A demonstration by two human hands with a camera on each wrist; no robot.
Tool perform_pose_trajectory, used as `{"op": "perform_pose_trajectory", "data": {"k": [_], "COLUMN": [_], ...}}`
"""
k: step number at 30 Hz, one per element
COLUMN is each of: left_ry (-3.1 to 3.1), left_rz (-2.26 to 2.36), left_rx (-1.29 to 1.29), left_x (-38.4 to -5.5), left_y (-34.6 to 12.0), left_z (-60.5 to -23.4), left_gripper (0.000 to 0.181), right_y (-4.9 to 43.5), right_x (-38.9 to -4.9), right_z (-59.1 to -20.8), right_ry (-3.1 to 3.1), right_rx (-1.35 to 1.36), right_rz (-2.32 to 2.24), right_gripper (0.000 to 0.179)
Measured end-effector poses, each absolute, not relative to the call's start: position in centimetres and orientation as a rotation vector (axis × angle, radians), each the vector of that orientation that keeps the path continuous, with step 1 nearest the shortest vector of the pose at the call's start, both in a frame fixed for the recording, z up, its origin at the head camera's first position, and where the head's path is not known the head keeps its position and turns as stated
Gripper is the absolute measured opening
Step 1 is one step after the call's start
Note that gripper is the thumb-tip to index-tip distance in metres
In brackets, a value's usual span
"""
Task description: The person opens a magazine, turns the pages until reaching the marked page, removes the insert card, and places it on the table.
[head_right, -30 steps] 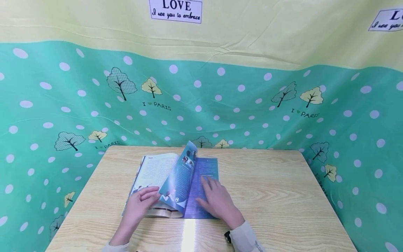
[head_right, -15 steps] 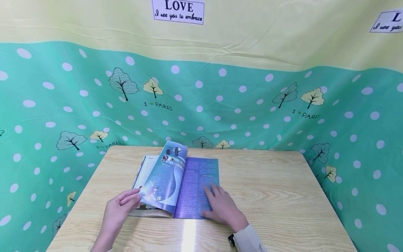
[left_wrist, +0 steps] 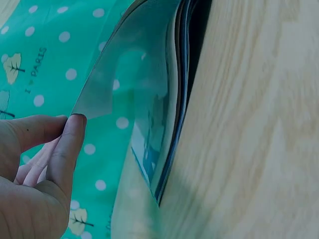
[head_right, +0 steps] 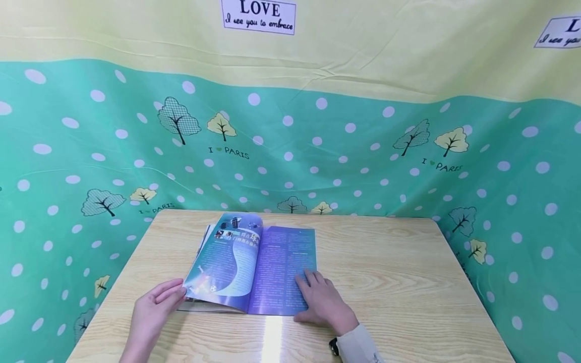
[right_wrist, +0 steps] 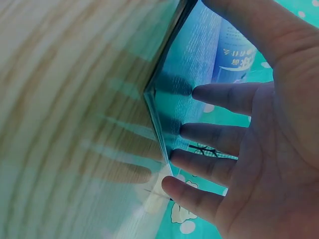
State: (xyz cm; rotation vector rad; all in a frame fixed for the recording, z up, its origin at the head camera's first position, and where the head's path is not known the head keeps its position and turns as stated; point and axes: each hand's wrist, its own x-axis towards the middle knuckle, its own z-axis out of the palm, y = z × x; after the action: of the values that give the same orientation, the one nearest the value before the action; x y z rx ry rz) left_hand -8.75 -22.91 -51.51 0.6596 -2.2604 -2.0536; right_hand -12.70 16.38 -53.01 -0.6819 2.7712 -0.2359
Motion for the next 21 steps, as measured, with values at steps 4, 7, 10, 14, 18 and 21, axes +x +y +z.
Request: {"op": "perform_pose_trajectory", "data": {"k": [4, 7, 10, 14, 18, 21], "left_ry": [-2.24, -2.224, -2.243, -2.315, -2.351, -2.357], "left_rz": [-2.066, -2.076, -2.059, -1.986, -1.946, -1.942], "left_rx": [0.675, 0.705, 0.74, 0.778, 0.806, 0.819], "left_x": [-8.5, -8.3, -8.2, -8.0, -7.9, -7.9], "left_y": [-23.6, -24.0, -24.3, -24.5, -24.7, -24.6], "left_z": [-51.9, -52.2, -52.5, -52.9, -53.3, -53.6], "left_gripper": [0.05, 0.049, 0.048, 0.047, 0.046, 0.045], "right_y": [16.4, 16.4, 16.4, 16.4, 16.5, 17.0], "right_x": [-12.7, -12.8, -12.8, -12.7, -12.6, -12.5], "right_z": [-53.0, -53.0, -52.9, -52.6, -52.3, -52.4], "right_ry": [2.772, 2.768, 2.761, 2.748, 2.745, 2.76], "right_rx": [-0.684, -0.685, -0.684, -0.684, -0.703, -0.724], "right_rz": [-0.232, -0.23, -0.238, -0.262, -0.323, -0.39], "right_gripper": [0.1, 0.099, 0.097, 0.093, 0.084, 0.074]}}
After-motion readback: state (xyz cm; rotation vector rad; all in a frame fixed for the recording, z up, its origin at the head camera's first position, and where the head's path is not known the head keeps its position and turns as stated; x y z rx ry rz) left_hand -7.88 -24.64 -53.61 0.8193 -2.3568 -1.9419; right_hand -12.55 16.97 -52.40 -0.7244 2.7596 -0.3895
